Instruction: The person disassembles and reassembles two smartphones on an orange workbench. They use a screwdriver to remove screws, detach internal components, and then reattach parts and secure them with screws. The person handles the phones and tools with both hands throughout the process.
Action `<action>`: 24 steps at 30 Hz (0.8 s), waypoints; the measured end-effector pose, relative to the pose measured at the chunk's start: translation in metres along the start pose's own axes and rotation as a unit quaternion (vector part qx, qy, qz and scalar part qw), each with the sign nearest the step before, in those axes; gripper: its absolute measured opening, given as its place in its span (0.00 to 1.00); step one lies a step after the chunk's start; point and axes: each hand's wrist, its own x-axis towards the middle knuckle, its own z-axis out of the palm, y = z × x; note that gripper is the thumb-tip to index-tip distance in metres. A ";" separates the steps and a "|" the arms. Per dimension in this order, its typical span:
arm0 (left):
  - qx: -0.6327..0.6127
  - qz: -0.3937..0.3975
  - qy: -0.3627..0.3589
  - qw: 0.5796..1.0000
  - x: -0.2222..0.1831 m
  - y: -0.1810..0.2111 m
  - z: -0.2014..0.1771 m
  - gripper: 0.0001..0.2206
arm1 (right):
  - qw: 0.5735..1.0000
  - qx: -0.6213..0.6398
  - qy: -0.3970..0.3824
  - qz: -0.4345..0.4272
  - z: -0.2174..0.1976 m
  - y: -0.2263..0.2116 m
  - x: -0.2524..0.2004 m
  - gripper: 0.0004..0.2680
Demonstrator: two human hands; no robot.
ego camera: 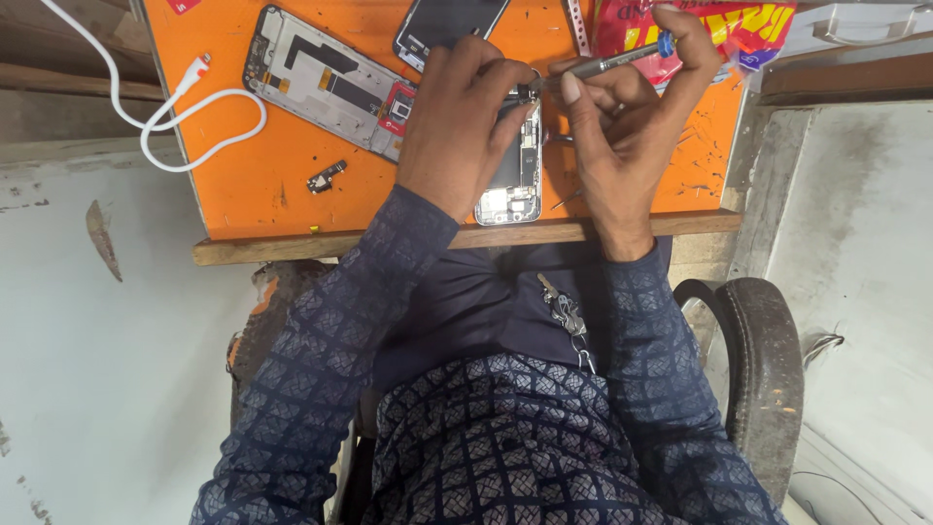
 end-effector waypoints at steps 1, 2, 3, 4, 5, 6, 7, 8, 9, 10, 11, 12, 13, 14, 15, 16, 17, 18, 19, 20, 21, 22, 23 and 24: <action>0.001 0.002 0.002 1.000 0.000 0.000 0.000 0.11 | 1.000 0.000 0.002 -0.001 0.000 -0.001 0.000 0.25; 0.001 0.003 0.004 1.000 0.000 0.000 0.000 0.11 | 1.000 0.001 0.004 -0.001 0.000 -0.002 0.000 0.25; 0.000 0.001 0.002 1.000 0.000 0.000 0.000 0.11 | 1.000 0.001 0.006 -0.005 0.001 -0.003 -0.001 0.25; -0.001 0.000 0.000 1.000 0.001 0.000 0.000 0.11 | 1.000 0.002 0.009 -0.009 0.001 -0.004 -0.001 0.25; -0.002 -0.001 -0.002 1.000 0.001 0.000 0.000 0.11 | 1.000 0.002 0.013 -0.016 0.000 -0.006 -0.002 0.25; -0.001 0.004 0.002 1.000 0.001 0.000 0.000 0.11 | 0.999 0.002 0.023 -0.022 0.000 -0.007 -0.001 0.25; 0.000 0.009 0.006 1.000 0.001 0.000 -0.002 0.11 | 0.999 0.003 0.033 -0.027 0.000 -0.007 -0.001 0.25; 0.001 0.014 0.011 1.000 0.001 0.000 -0.004 0.11 | 0.998 0.004 0.048 -0.031 0.000 -0.008 0.000 0.25; -0.003 0.018 0.015 1.000 0.000 0.000 -0.006 0.11 | 0.998 0.005 0.060 -0.028 0.000 -0.008 0.000 0.25; -0.006 0.022 0.018 1.000 0.000 0.000 -0.009 0.11 | 0.997 0.008 0.072 -0.026 0.000 -0.009 0.000 0.25; -0.009 0.026 0.022 0.999 -0.001 0.001 -0.013 0.11 | 0.997 0.010 0.081 -0.016 0.000 -0.010 -0.001 0.25; 0.001 0.029 0.007 1.000 -0.003 0.001 -0.018 0.11 | 0.996 0.013 0.084 -0.010 0.000 -0.010 -0.002 0.25; 0.012 0.032 -0.008 0.999 -0.005 0.001 -0.025 0.10 | 0.996 0.016 0.086 -0.004 -0.001 -0.010 -0.003 0.25; 0.023 0.037 -0.022 0.999 -0.006 0.003 -0.030 0.10 | 0.996 0.019 0.083 -0.003 -0.001 -0.010 -0.002 0.24; 0.037 0.038 -0.038 0.998 -0.009 0.007 -0.033 0.10 | 0.996 0.021 0.081 -0.001 -0.002 -0.009 -0.003 0.24; 0.051 0.038 -0.055 0.996 -0.013 0.012 -0.036 0.10 | 0.997 0.021 0.079 0.000 -0.002 -0.008 -0.003 0.24; 0.064 0.039 -0.071 0.995 -0.016 0.016 -0.039 0.11 | 0.997 0.020 0.077 0.002 -0.003 -0.006 -0.004 0.24; 0.066 0.040 -0.076 0.994 -0.018 0.019 -0.040 0.11 | 0.997 0.015 0.080 0.006 -0.003 -0.005 -0.005 0.24; 0.067 0.041 -0.080 0.994 -0.019 0.022 -0.041 0.11 | 0.996 0.011 0.082 0.010 -0.004 -0.004 -0.006 0.23; 0.068 0.041 -0.085 0.993 -0.020 0.024 -0.041 0.11 | 0.996 0.004 0.090 0.014 -0.004 -0.003 -0.006 0.23; 0.052 0.033 -0.080 0.995 -0.021 0.025 -0.042 0.13 | 0.996 0.009 0.091 0.016 -0.003 -0.003 -0.007 0.23; 0.036 0.024 -0.073 0.996 -0.020 0.025 -0.042 0.14 | 0.996 0.015 0.090 0.016 -0.003 -0.003 -0.005 0.23; 0.020 0.016 -0.066 0.998 -0.019 0.025 -0.043 0.15 | 0.996 0.032 0.082 0.015 -0.003 -0.005 -0.005 0.23; 0.010 -0.005 -0.049 0.999 -0.020 0.025 -0.045 0.14 | 0.996 0.042 0.078 0.021 -0.002 -0.009 -0.005 0.23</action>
